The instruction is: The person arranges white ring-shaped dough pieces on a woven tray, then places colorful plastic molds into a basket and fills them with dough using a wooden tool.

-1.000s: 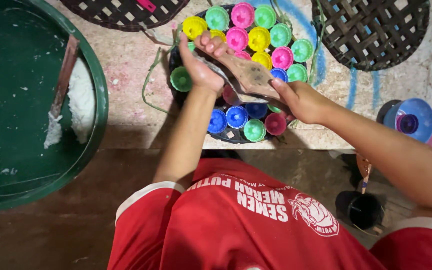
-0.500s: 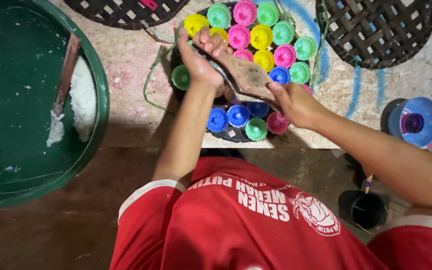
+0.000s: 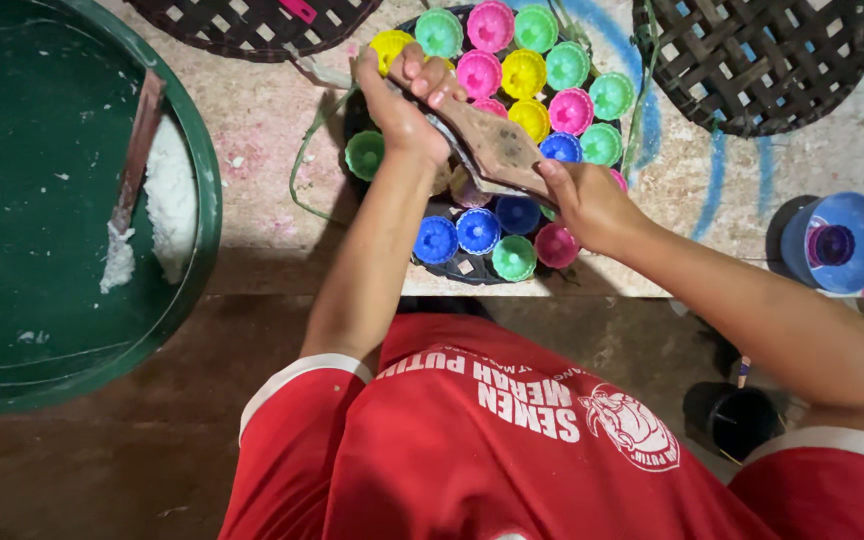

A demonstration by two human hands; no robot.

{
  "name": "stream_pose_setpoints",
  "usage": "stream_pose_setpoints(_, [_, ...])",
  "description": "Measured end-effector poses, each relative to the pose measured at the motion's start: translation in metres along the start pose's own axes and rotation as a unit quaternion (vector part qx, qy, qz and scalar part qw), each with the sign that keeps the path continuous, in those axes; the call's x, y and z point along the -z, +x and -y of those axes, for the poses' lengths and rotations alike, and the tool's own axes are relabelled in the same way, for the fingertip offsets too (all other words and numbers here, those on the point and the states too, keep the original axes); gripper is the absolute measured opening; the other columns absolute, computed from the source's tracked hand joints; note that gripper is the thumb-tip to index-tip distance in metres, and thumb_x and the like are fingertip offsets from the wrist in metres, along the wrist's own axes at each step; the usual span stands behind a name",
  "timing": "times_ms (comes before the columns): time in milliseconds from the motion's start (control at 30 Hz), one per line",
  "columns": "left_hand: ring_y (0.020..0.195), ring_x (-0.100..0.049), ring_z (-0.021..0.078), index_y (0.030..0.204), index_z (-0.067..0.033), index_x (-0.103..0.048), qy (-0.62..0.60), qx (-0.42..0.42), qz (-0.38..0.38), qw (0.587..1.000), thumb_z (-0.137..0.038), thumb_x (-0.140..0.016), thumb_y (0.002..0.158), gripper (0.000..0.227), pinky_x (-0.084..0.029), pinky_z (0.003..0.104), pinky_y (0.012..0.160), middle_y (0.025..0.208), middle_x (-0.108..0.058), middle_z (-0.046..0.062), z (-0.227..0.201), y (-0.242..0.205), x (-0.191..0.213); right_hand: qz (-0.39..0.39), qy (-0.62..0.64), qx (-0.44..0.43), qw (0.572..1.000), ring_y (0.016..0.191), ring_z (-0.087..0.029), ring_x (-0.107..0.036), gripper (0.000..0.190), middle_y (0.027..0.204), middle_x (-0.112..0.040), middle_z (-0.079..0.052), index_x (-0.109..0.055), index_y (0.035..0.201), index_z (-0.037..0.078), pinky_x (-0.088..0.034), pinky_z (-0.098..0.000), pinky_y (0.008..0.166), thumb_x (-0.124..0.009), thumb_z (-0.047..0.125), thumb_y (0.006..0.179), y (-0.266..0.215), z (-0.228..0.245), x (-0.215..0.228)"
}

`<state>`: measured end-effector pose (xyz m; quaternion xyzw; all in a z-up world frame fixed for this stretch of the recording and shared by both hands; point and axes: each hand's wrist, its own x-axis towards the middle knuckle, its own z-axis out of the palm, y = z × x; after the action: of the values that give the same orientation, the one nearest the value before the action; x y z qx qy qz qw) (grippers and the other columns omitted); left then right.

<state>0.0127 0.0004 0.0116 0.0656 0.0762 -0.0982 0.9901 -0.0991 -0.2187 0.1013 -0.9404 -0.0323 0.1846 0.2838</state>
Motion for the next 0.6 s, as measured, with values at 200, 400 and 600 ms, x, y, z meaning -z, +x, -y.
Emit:
stream_pose_setpoints(200, [0.050, -0.033, 0.0150, 0.066, -0.0167, -0.039, -0.033, 0.003, -0.015, 0.999, -0.060, -0.039, 0.092, 0.050, -0.036, 0.035, 0.060, 0.054, -0.033, -0.003, 0.015, 0.010, -0.010, -0.020, -0.048, 0.004, 0.999, 0.067, -0.040, -0.066, 0.064, 0.065, -0.063, -0.022, -0.068, 0.086, -0.002, -0.051, -0.0490, 0.070, -0.034, 0.045, 0.111, 0.001, -0.003, 0.018])
stream_pose_setpoints(400, [0.048, -0.031, 0.0142, 0.066, -0.0174, -0.039, -0.012, 0.009, -0.008, 1.000, -0.059, -0.039, 0.092, 0.049, -0.034, 0.034, 0.058, 0.053, -0.033, -0.004, 0.011, 0.013, -0.013, -0.023, -0.013, -0.016, 1.000, 0.065, -0.041, -0.066, 0.067, 0.063, -0.062, -0.024, -0.065, 0.079, -0.004, -0.051, -0.0489, 0.071, -0.035, 0.046, 0.112, 0.000, -0.008, 0.011])
stream_pose_setpoints(600, [0.049, -0.036, 0.0141, 0.067, -0.0177, -0.041, -0.028, 0.001, 0.039, 0.999, -0.054, -0.039, 0.093, 0.045, -0.034, 0.034, 0.055, 0.053, -0.037, -0.004, 0.020, 0.012, -0.040, -0.085, -0.048, 0.075, 0.992, 0.068, -0.039, -0.062, 0.062, 0.068, -0.062, -0.019, -0.066, 0.086, -0.001, -0.048, -0.0491, 0.066, -0.036, 0.046, 0.113, 0.007, -0.022, 0.022])
